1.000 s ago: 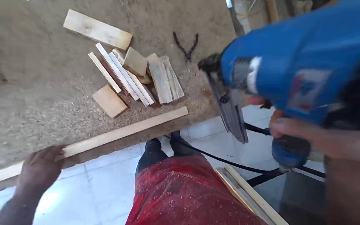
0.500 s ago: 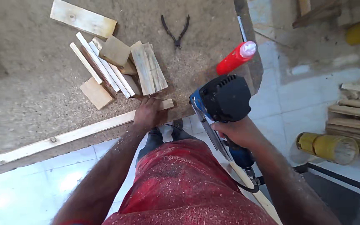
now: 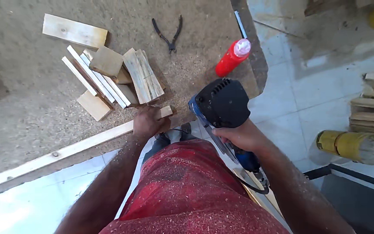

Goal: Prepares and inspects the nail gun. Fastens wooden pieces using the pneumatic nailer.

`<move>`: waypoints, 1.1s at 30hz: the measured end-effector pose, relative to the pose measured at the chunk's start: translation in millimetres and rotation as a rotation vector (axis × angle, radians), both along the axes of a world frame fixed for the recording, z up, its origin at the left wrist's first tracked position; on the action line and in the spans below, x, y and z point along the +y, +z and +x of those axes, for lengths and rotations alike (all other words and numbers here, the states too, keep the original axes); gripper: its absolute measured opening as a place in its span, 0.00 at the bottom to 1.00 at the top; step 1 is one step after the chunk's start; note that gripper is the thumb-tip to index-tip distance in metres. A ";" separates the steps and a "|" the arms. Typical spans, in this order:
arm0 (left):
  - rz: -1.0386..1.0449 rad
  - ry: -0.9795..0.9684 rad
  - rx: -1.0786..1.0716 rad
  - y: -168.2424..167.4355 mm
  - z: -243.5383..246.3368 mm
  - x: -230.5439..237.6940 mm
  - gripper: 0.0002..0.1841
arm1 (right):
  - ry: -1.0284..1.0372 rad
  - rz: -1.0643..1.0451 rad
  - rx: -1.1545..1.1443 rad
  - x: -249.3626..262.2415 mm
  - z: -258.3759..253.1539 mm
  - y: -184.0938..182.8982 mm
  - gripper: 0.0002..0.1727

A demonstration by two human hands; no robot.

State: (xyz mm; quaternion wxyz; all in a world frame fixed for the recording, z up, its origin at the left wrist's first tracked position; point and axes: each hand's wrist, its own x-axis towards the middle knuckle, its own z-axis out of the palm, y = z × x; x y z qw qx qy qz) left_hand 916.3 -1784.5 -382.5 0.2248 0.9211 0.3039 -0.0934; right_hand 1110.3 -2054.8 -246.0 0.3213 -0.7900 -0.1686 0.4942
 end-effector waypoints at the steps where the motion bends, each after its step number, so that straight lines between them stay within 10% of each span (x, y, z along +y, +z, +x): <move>1: 0.005 -0.002 -0.016 -0.9 -0.7 -0.2 0.27 | -0.005 -0.004 0.001 0.2 -0.4 0.5 0.09; 24: -0.142 -0.172 -0.220 -6.2 -17.6 16.5 0.22 | 0.261 -0.093 -0.140 101.5 -52.2 51.8 0.03; 33: 0.159 0.020 -0.149 -9.6 -236.1 105.1 0.25 | 0.045 -0.013 -0.083 122.6 -128.0 71.9 0.13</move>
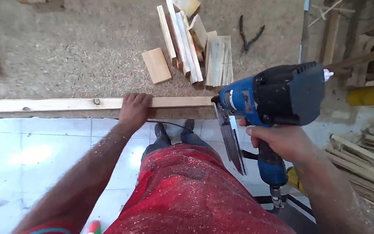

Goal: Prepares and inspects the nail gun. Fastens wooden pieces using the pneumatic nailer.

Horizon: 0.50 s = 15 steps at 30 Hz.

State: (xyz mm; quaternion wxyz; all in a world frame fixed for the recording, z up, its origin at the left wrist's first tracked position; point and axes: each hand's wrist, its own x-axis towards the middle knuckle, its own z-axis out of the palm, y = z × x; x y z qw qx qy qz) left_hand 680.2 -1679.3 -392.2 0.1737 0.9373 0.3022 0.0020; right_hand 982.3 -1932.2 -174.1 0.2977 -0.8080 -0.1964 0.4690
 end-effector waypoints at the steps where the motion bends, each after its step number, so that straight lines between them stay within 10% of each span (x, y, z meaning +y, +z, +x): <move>1: 0.033 -0.015 -0.042 -5.3 -6.1 3.1 0.24 | 0.006 0.018 0.014 7.9 -8.5 -0.8 0.13; 15: 0.090 -0.021 -0.193 -25.4 -8.8 3.6 0.21 | 0.228 -0.118 -0.053 81.2 -76.4 -5.4 0.04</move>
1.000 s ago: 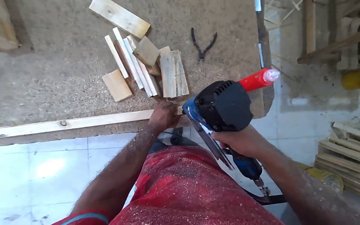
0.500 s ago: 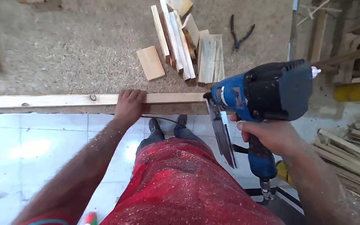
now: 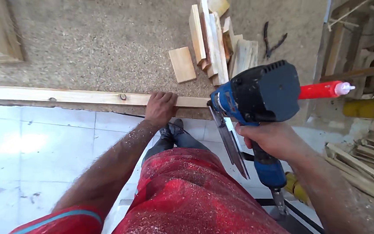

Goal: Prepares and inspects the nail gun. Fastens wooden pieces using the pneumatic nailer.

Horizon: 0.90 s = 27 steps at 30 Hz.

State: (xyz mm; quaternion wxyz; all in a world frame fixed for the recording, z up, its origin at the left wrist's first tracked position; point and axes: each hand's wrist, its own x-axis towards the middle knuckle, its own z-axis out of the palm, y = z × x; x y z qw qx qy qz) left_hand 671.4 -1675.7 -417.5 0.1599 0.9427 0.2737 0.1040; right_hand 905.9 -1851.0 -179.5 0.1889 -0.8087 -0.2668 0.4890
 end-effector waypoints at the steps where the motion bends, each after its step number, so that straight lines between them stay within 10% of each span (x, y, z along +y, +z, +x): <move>1: -0.040 -0.012 0.019 2.9 -0.2 3.1 0.21 | -0.002 0.003 0.019 4.7 -3.3 3.3 0.06; 12: -0.092 -0.021 0.196 25.3 -188.3 115.1 0.24 | 0.015 0.134 0.186 56.2 -102.4 -18.5 0.11; 27: -0.040 -0.085 0.055 7.9 -191.8 121.1 0.19 | -0.071 0.074 0.007 97.5 -196.3 0.0 0.12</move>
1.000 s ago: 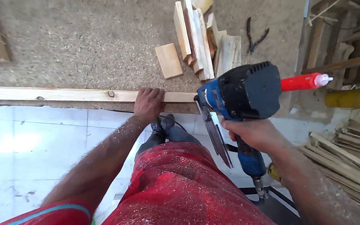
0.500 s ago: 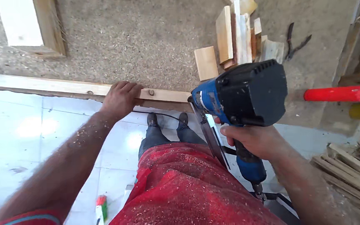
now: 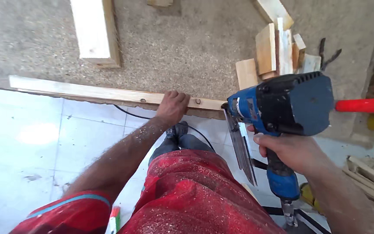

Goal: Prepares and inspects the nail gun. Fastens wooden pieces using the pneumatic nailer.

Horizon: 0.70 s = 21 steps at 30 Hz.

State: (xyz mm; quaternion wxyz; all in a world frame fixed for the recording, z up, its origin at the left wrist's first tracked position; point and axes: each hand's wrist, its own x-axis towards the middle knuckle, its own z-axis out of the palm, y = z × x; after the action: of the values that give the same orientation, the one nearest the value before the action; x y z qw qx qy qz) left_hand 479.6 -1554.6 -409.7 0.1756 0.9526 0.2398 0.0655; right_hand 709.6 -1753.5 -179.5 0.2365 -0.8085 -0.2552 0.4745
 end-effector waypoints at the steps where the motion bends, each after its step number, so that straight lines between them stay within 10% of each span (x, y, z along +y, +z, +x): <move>1: -0.017 -0.020 0.021 2.0 -3.2 0.4 0.19 | 0.008 0.015 0.020 1.8 -9.5 0.9 0.12; 10: 0.061 0.236 0.157 20.2 -175.5 79.1 0.23 | 0.244 0.110 0.149 62.3 -72.6 -18.1 0.09; 21: 0.117 0.130 -0.120 -12.7 -198.6 99.3 0.19 | 0.061 -0.041 -0.008 85.9 -144.4 -7.7 0.07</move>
State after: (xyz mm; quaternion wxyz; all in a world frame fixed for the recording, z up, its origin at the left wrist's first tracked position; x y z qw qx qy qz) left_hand 281.0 -1455.3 -422.4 0.1289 0.9380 0.2859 0.1478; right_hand 565.2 -1667.6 -187.3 0.2043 -0.8068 -0.2711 0.4836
